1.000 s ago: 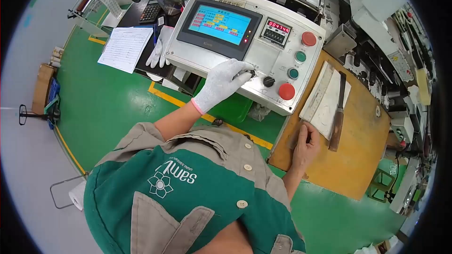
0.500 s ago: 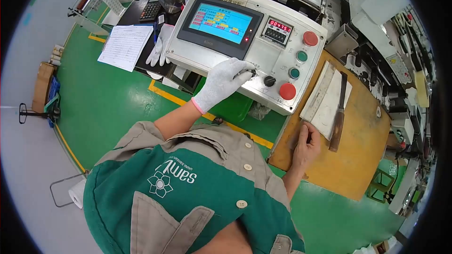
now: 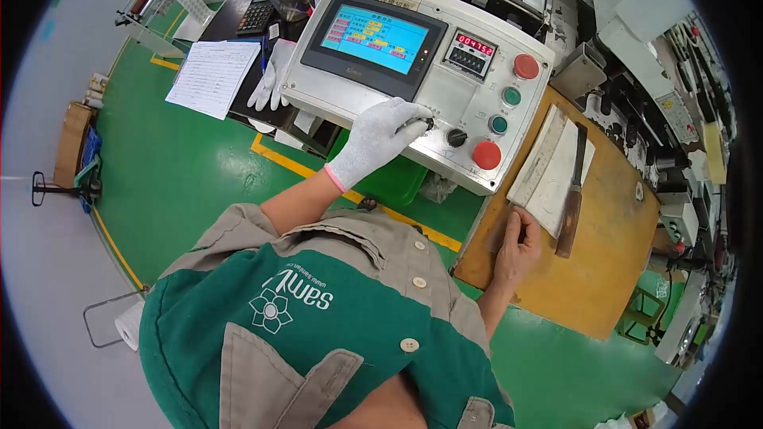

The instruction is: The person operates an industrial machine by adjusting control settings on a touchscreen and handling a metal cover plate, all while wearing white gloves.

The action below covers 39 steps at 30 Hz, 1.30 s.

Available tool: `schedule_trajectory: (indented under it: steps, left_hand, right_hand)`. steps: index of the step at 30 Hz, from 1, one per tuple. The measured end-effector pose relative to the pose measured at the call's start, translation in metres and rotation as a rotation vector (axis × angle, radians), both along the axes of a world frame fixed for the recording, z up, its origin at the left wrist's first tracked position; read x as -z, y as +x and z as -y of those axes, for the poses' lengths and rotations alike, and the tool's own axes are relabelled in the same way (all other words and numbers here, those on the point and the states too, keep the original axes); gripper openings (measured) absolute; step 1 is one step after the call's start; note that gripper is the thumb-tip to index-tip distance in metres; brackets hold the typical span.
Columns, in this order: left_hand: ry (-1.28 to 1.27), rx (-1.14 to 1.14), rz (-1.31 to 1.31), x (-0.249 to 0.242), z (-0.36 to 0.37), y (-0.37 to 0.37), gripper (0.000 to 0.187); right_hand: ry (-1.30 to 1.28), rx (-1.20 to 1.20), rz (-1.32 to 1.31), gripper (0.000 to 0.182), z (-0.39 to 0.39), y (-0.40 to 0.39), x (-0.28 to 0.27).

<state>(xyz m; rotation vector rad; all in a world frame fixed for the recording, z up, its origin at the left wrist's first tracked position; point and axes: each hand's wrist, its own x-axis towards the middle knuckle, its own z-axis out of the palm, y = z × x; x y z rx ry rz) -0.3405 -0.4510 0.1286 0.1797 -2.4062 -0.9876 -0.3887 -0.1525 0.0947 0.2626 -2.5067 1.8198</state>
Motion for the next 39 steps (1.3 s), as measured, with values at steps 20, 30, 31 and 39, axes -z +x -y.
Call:
schedule_trajectory:
  steps: [20, 30, 31, 39]
  left_hand:
    - [-0.068, 0.006, -0.029, -0.0001, 0.0022, -0.0004, 0.015]
    - [-0.046, 0.025, 0.059, -0.0003, 0.0033, 0.0017, 0.018]
    - [-0.049, 0.023, 0.055, -0.0014, 0.0034, 0.0018, 0.018]
    - [-0.003, 0.024, 0.032, -0.0016, 0.0019, 0.0018, 0.021]
  right_hand:
    - [-0.001, -0.003, 0.001, 0.014, 0.001, 0.0005, -0.0032]
    - [-0.005, 0.0, -0.006, 0.014, 0.0014, 0.0003, -0.0032]
    - [0.013, 0.005, -0.007, 0.014, 0.0017, 0.0005, -0.0044]
    - [0.005, 0.007, 0.0, 0.016, 0.0017, 0.001, -0.004]
